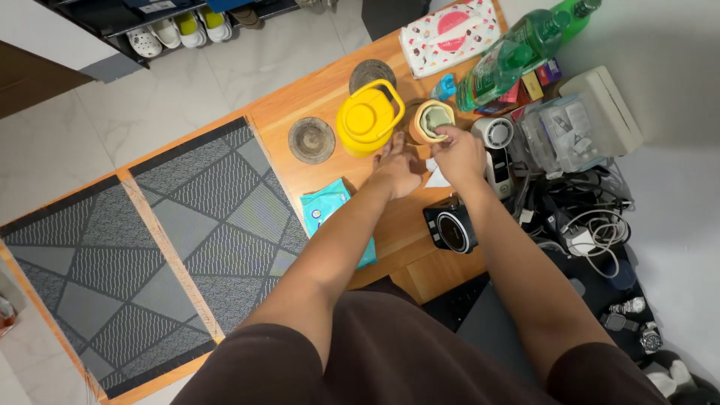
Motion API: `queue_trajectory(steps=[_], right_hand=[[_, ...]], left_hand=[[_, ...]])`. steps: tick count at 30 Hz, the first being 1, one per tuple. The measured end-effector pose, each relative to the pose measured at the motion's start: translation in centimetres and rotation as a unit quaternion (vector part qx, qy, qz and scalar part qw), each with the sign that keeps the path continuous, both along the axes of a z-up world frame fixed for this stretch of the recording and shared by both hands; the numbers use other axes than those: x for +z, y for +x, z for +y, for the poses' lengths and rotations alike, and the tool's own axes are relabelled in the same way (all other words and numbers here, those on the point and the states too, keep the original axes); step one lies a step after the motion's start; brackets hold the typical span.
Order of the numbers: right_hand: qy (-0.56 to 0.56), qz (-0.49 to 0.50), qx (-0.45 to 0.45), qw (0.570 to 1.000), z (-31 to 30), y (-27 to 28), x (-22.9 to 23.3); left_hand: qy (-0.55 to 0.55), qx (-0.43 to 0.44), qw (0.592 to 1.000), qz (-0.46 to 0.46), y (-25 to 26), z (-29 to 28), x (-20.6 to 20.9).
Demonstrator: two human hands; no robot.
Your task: Cleaning placemats and desk items with wet wipes.
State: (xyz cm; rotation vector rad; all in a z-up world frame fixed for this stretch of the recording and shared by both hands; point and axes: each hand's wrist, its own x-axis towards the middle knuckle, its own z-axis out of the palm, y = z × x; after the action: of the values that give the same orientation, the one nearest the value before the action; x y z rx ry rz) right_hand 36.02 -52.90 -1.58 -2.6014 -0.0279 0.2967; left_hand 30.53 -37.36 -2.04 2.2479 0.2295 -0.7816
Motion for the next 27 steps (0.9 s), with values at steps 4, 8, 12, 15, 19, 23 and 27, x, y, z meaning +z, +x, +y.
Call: queue_trajectory(steps=[4, 8, 12, 15, 19, 23, 27], right_hand=[[-0.003, -0.028, 0.039, 0.999, 0.3, 0.3, -1.4], [-0.041, -0.026, 0.087, 0.995, 1.7, -1.0, 2.2], [0.119, 0.067, 0.094, 0.986, 5.9, -3.1, 5.1], [0.340, -0.015, 0.177, 0.924, 9.8, -4.1, 6.5], [0.302, -0.111, 0.158, 0.934, 11.9, -4.3, 5.3], [0.284, -0.109, 0.179, 0.936, 11.2, -5.0, 5.7], [0.249, -0.031, 0.155, 0.955, 8.7, -5.5, 5.5]], left_hand=[[-0.007, -0.007, 0.997, -0.071, -2.2, 1.4, -0.6], [0.034, 0.039, 0.986, -0.158, -6.5, 5.6, -2.8], [0.141, 0.125, 0.966, -0.179, -7.9, 13.0, -2.2], [0.232, 0.111, 0.949, -0.183, -6.4, 16.3, 0.0], [0.238, 0.054, 0.969, -0.041, -4.1, 17.6, 0.1], [0.227, 0.052, 0.971, -0.059, -3.4, 17.8, -0.5], [0.219, 0.036, 0.973, -0.070, -2.0, 17.6, 1.5]])
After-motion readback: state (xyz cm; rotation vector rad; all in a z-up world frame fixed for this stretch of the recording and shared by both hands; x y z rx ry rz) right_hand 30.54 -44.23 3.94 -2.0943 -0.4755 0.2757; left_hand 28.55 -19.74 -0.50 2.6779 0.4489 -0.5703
